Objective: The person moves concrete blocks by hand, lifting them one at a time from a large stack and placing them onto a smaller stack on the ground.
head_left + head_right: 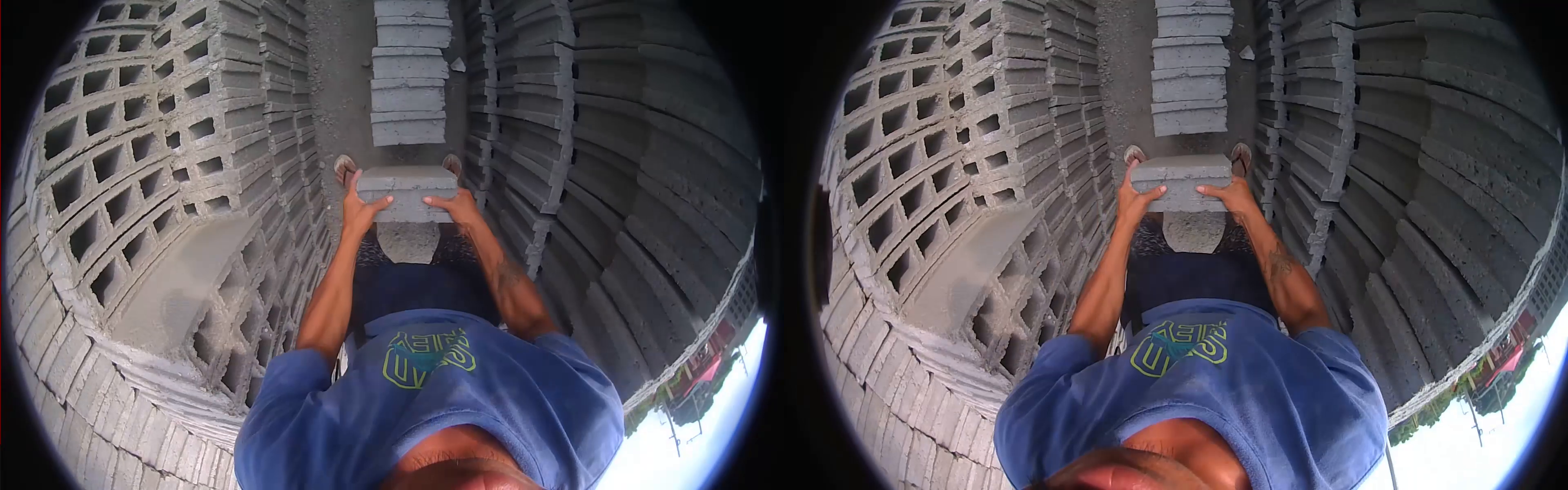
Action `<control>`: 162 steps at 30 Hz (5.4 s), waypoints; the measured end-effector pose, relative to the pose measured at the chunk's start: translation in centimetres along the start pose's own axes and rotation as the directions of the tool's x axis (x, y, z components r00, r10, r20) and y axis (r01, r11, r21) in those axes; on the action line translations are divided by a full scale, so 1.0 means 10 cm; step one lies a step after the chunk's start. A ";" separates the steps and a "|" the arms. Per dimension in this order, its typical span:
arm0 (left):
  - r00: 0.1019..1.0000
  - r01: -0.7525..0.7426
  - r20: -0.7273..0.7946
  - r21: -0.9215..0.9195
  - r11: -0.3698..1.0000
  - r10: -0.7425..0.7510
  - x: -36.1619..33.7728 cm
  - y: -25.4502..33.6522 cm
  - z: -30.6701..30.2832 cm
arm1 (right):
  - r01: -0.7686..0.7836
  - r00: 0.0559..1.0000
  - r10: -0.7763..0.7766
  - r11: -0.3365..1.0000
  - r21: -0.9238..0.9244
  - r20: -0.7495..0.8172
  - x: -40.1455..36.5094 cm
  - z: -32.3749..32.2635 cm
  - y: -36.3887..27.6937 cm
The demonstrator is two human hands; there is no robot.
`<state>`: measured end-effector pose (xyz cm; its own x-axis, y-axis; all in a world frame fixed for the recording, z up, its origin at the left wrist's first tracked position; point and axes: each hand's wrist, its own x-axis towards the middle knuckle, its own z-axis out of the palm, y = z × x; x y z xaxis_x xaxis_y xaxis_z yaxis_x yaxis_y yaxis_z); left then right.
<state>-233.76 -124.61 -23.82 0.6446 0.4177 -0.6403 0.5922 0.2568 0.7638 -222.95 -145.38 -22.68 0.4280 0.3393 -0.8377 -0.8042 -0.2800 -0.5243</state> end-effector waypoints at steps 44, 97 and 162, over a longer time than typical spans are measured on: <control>0.485 -0.059 -0.454 0.836 0.546 0.747 -3.05 2.35 -3.37 | 0.241 0.808 -0.191 0.970 -0.017 0.557 -2.21 3.88 -0.79; 0.994 0.094 -0.003 0.580 0.809 -0.114 -1.96 -0.22 -0.57 | 0.166 0.986 -0.124 0.790 -0.590 0.111 -0.14 -0.07 0.91; 0.988 0.067 0.102 0.409 0.910 -0.118 -0.02 -2.77 -0.43 | -0.143 0.986 0.091 0.889 -0.435 -0.138 0.38 -0.16 2.38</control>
<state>-252.37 -128.08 -44.47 0.6158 0.2934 -0.7312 0.7799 -0.0951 0.6186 -239.80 -152.15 -38.52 0.4057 0.1854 -0.8950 -0.5970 -0.6877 -0.4131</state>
